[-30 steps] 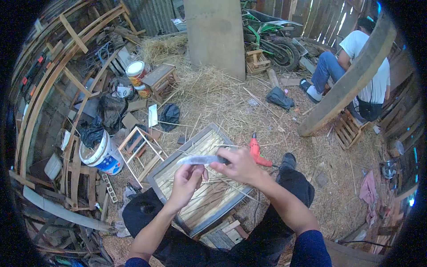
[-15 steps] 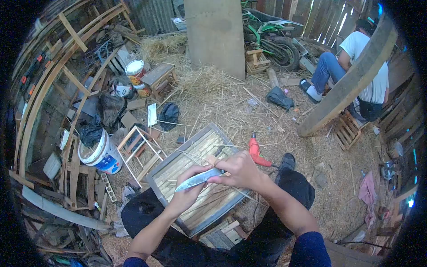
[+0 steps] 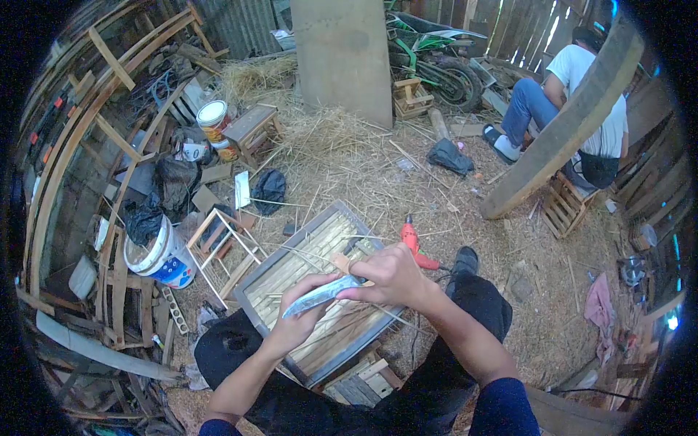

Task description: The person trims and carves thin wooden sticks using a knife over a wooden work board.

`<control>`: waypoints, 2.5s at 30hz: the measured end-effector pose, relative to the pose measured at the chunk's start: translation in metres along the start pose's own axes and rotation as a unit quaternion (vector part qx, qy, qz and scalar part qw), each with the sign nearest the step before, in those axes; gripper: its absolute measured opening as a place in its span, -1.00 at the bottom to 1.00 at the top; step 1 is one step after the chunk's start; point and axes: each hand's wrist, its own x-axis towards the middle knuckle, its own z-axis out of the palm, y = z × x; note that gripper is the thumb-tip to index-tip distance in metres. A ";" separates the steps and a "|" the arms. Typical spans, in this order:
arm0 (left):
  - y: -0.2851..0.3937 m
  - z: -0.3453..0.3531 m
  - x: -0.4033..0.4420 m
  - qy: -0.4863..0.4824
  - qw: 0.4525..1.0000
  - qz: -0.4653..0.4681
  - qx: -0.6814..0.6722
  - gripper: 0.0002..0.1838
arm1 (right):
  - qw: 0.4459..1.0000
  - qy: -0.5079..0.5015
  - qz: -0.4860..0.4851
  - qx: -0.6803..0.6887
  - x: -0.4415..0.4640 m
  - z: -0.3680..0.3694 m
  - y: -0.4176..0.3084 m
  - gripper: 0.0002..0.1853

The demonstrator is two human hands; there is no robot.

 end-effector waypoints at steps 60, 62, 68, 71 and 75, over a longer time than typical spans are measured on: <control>-0.008 0.007 -0.018 -0.047 0.961 -0.172 -0.211 -0.61 | 0.982 0.067 0.169 -0.055 -0.006 -0.040 0.026 -0.56; -0.012 0.022 -0.026 -0.083 0.950 -0.165 -0.253 -0.59 | 0.961 0.122 0.240 -0.062 -0.015 -0.050 0.039 -0.55; -0.013 0.000 -0.016 0.028 0.943 -0.163 -0.290 -0.54 | 0.974 0.093 0.202 -0.037 -0.020 -0.039 0.031 -0.56; -0.013 0.004 -0.011 0.052 0.942 -0.155 -0.294 -0.56 | 0.989 0.038 0.124 -0.069 -0.011 -0.026 0.020 -0.59; -0.018 0.005 -0.008 0.055 0.934 -0.159 -0.316 -0.58 | 0.995 -0.011 0.095 0.013 0.000 -0.011 0.003 -0.59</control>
